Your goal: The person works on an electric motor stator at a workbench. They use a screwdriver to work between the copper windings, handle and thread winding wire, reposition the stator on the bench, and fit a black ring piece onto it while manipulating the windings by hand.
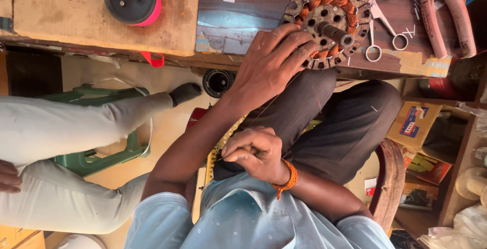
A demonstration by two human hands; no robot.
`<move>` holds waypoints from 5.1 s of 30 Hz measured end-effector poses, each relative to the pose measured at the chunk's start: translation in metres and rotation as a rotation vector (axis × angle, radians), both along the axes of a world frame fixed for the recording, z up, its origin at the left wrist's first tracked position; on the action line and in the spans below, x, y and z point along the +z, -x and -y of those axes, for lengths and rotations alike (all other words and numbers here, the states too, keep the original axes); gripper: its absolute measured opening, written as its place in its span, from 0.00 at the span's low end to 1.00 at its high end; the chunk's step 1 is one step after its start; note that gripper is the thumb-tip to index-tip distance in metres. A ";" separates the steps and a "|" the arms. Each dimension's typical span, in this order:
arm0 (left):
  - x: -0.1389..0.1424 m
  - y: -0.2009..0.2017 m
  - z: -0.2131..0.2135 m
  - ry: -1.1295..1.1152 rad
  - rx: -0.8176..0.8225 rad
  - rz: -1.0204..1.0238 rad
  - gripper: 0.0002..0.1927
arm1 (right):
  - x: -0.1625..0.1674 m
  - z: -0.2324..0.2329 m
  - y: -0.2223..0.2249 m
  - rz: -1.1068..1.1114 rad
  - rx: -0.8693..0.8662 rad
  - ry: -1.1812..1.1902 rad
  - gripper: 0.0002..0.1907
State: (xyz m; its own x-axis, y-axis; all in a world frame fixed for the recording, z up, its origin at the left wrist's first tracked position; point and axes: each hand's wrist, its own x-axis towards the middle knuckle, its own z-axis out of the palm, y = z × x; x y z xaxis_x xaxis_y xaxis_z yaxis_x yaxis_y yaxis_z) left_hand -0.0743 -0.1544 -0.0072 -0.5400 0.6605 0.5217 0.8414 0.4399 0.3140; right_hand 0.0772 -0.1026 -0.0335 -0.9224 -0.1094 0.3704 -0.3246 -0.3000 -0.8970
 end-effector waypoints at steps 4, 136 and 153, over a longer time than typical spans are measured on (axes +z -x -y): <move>-0.002 -0.002 0.000 -0.019 0.017 0.020 0.25 | -0.007 -0.002 -0.008 0.067 -0.070 -0.046 0.08; 0.077 -0.041 0.003 -0.469 0.137 0.058 0.17 | 0.148 -0.159 0.075 0.268 -0.466 -0.853 0.07; 0.057 -0.043 0.001 -0.534 0.375 0.097 0.13 | 0.124 -0.136 0.058 -0.004 -0.560 -0.380 0.13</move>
